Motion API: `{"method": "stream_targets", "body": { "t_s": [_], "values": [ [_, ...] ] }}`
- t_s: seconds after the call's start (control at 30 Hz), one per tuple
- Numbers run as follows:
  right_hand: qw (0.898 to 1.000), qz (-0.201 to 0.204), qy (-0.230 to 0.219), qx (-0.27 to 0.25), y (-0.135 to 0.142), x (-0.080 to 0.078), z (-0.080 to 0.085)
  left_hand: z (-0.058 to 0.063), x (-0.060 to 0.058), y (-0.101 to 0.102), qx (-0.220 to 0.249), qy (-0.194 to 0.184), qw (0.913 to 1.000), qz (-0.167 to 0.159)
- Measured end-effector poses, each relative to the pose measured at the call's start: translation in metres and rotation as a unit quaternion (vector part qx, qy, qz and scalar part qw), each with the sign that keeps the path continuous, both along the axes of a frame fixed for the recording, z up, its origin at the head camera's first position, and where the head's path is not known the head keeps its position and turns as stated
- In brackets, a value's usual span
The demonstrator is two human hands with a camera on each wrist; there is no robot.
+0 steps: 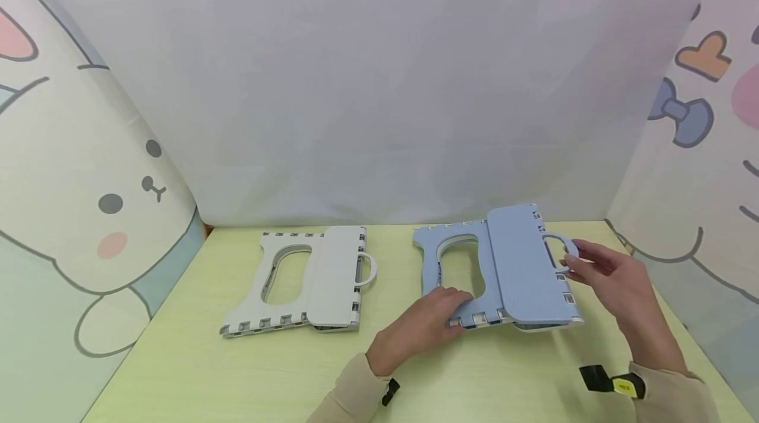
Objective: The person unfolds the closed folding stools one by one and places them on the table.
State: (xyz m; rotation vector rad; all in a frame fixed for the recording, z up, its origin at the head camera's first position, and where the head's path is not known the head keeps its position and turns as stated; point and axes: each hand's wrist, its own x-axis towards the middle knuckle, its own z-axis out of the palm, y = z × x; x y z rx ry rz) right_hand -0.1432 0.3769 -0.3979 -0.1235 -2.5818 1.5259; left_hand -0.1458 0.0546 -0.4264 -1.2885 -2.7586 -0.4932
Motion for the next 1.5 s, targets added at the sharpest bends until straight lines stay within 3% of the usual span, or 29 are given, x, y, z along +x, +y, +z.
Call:
{"method": "stream_targets", "body": {
  "t_s": [0.37, 0.8, 1.33, 1.5],
  "values": [
    [0.999, -0.019, 0.024, -0.020, -0.005, 0.007, 0.010, 0.002, 0.002, 0.001, -0.001, -0.008, 1.0000, -0.003],
    [0.999, -0.037, 0.004, 0.024, -0.007, 0.008, 0.018, 0.004, 0.003, 0.002, 0.001, -0.001, 1.0000, -0.006],
    [0.998, -0.052, 0.004, 0.038, -0.010, 0.010, 0.019, 0.004, 0.003, 0.002, -0.003, -0.012, 0.9999, -0.008],
    [0.999, -0.047, 0.010, 0.014, -0.008, 0.011, 0.021, 0.005, 0.003, 0.002, -0.006, -0.011, 0.9999, -0.009]
  ]
}}
